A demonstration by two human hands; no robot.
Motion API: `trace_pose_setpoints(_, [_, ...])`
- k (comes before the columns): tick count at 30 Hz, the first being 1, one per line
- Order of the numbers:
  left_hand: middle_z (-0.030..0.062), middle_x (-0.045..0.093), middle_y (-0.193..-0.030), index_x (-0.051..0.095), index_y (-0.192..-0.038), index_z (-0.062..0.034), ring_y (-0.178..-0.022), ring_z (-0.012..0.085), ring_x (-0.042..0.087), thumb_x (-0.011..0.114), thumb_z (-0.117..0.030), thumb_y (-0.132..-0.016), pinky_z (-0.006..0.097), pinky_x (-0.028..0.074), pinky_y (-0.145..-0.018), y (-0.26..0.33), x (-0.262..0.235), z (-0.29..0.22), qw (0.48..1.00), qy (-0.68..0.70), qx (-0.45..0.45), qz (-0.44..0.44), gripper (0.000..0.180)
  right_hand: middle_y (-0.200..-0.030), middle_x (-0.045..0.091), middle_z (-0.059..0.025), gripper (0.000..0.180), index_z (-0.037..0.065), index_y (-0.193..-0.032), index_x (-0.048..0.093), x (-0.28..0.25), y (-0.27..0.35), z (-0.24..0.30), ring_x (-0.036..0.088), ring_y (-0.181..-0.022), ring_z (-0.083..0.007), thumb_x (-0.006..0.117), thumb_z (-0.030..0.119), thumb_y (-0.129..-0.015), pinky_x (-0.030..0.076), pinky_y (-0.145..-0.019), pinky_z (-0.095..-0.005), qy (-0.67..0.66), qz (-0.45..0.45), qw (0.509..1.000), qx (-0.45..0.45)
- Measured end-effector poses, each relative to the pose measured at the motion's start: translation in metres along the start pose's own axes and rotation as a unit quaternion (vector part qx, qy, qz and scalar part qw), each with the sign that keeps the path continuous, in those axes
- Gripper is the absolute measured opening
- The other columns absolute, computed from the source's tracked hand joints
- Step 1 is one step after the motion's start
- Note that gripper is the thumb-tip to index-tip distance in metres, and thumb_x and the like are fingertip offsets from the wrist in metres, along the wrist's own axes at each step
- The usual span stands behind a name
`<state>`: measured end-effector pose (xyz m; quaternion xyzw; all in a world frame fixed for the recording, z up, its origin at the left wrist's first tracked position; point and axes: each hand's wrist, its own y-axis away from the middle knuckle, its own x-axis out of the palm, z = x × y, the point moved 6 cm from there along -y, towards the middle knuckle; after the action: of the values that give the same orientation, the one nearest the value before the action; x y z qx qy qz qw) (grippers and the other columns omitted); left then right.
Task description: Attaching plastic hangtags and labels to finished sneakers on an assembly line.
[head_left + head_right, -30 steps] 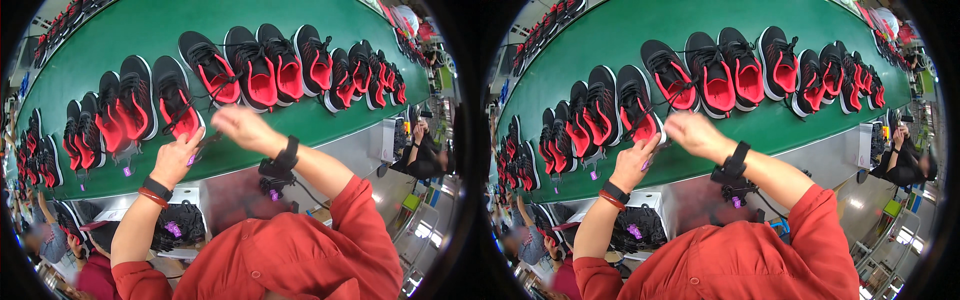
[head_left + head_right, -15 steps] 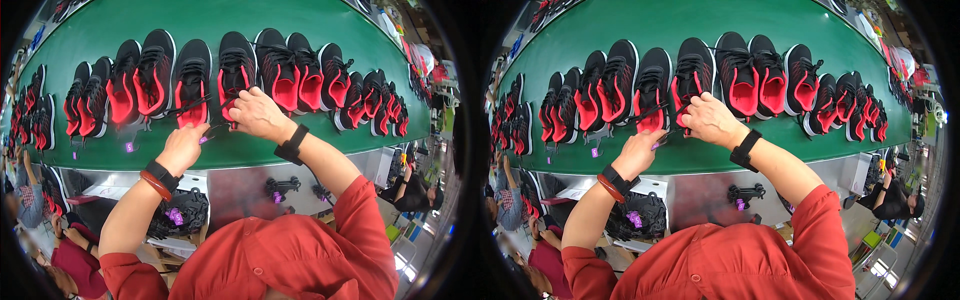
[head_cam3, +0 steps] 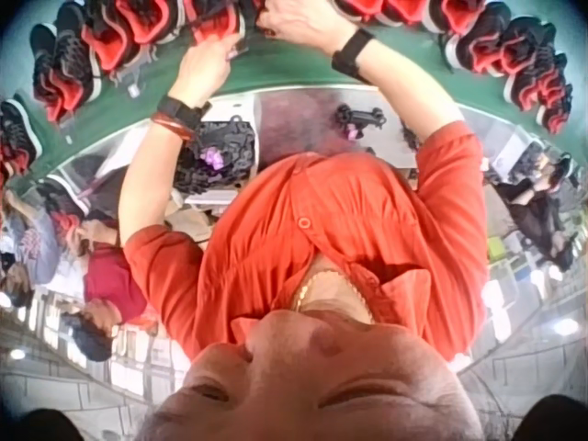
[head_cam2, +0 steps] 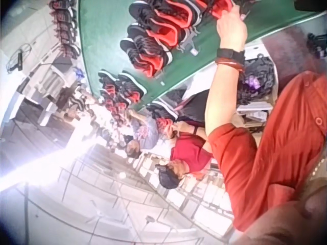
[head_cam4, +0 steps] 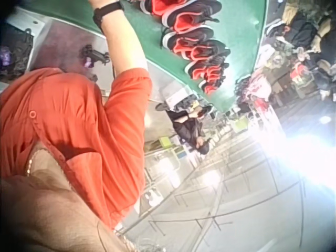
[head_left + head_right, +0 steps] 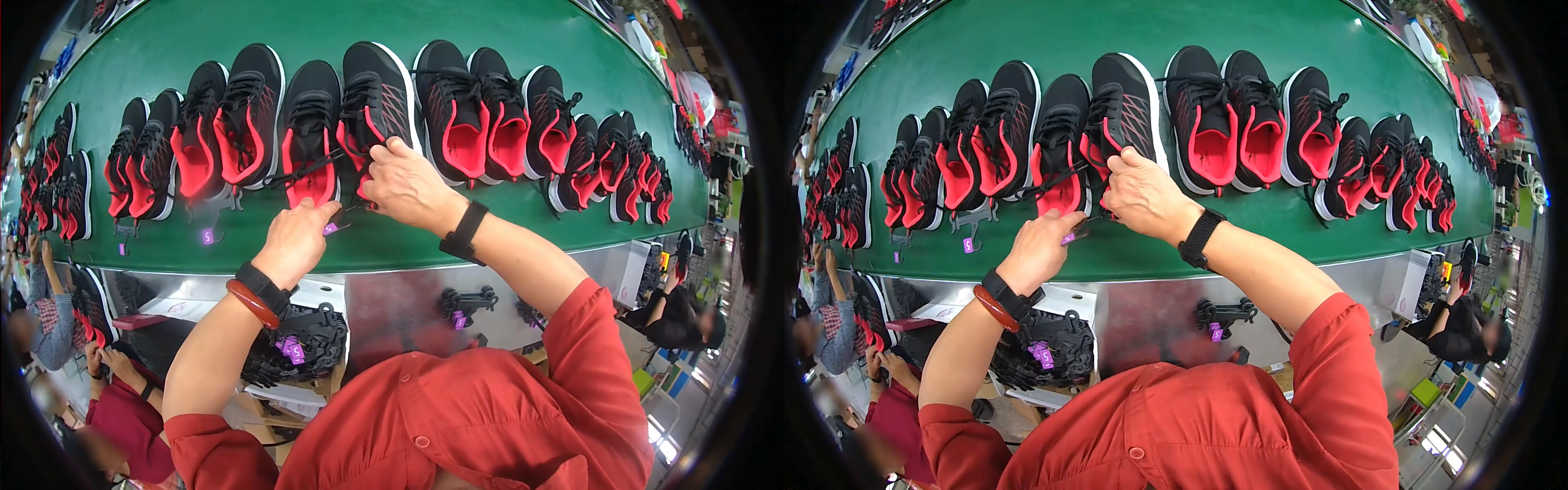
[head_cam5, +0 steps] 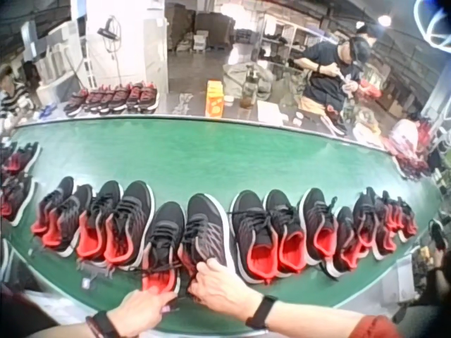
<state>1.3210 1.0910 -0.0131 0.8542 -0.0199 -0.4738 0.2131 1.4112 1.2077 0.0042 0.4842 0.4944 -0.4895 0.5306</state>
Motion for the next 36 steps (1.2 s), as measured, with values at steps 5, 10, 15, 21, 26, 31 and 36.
trace_pose_setpoints(5, [0.0197, 0.058, -0.102, 0.062, -0.116, -0.0088, -0.09, 0.0412, 0.061, 0.053, 0.006, -0.078, 0.05, 0.049, -0.077, 0.009, -0.02, -0.016, 0.999, 0.042, -0.005, 0.015, 0.041, -0.067, 0.057, -0.0006, 0.014, 0.015, -0.066, 0.065, 0.005, -0.006, 0.007, 0.051, -0.087, -0.02, 0.069, 0.028, -0.071, 0.036, -0.089, -0.0342, 0.001, -0.013, 1.0, -0.011])
trace_pose_setpoints(10, [0.026, 0.04, -0.138, 0.057, -0.128, -0.0127, -0.122, 0.0436, 0.05, 0.05, 0.013, -0.078, 0.045, 0.046, -0.097, 0.018, -0.006, -0.006, 0.989, 0.132, 0.067, -0.025, 0.057, -0.08, 0.057, 0.0, 0.017, 0.015, -0.076, 0.064, -0.009, 0.017, -0.012, 0.051, -0.091, -0.0209, 0.073, 0.026, -0.066, 0.037, -0.091, -0.0385, -0.141, -0.119, 0.983, 0.005])
trace_pose_setpoints(15, [0.0265, 0.032, -0.15, 0.054, -0.136, -0.0182, -0.122, 0.0413, 0.052, 0.05, 0.014, -0.071, 0.043, 0.047, -0.098, 0.008, -0.012, -0.031, 0.99, -0.089, 0.053, 0.091, 0.072, -0.109, 0.055, -0.0062, 0.041, 0.012, -0.105, 0.06, -0.012, 0.066, -0.014, 0.052, -0.103, -0.0237, 0.077, 0.017, -0.069, 0.04, -0.088, -0.0406, -0.176, -0.151, 0.968, 0.095])
trace_pose_setpoints(21, [0.0104, 0.062, -0.112, 0.065, -0.113, -0.0079, -0.092, 0.0338, 0.065, 0.055, 0.005, -0.078, 0.042, 0.054, -0.077, -0.019, -0.05, -0.085, 0.986, -0.09, 0.111, -0.085, 0.038, -0.076, 0.057, -0.0048, 0.016, 0.011, -0.075, 0.06, -0.013, 0.201, 0.023, 0.057, -0.08, -0.0238, 0.069, 0.024, -0.077, 0.043, -0.077, -0.0385, -0.251, 0.027, 0.959, 0.131])
trace_pose_setpoints(26, [0.0134, 0.058, -0.122, 0.052, -0.132, -0.0098, -0.102, 0.0357, 0.061, 0.059, 0.001, -0.083, 0.044, 0.052, -0.082, -0.082, -0.006, -0.164, 0.973, -0.035, 0.188, -0.13, 0.052, -0.083, 0.063, -0.0056, 0.011, 0.01, -0.078, 0.065, 0.013, 0.278, 0.05, 0.061, -0.088, -0.0232, 0.065, 0.021, -0.077, 0.046, -0.079, -0.036, -0.171, 0.088, 0.955, 0.225])
trace_pose_setpoints(31, [0.0177, 0.065, -0.098, 0.059, -0.106, -0.0023, -0.094, 0.0387, 0.064, 0.062, 0.005, -0.078, 0.042, 0.051, -0.08, -0.122, 0.032, -0.142, 0.981, 0.021, 0.17, -0.092, 0.028, -0.083, 0.063, -0.0033, 0.009, 0.013, -0.077, 0.066, 0.032, 0.302, 0.05, 0.061, -0.089, -0.0207, 0.058, 0.016, -0.08, 0.044, -0.081, -0.0335, -0.207, 0.058, 0.949, 0.23])
trace_pose_setpoints(36, [0.0177, 0.064, -0.091, 0.061, -0.096, -0.0019, -0.089, 0.0368, 0.065, 0.064, 0.007, -0.077, 0.04, 0.052, -0.078, -0.106, 0.034, -0.136, 0.971, 0.065, 0.198, -0.118, 0.022, -0.082, 0.064, -0.0062, 0.018, 0.01, -0.078, 0.066, 0.021, 0.302, 0.026, 0.059, -0.09, -0.0241, 0.071, 0.025, -0.07, 0.046, -0.079, -0.0379, -0.4, 0.028, 0.881, 0.249])
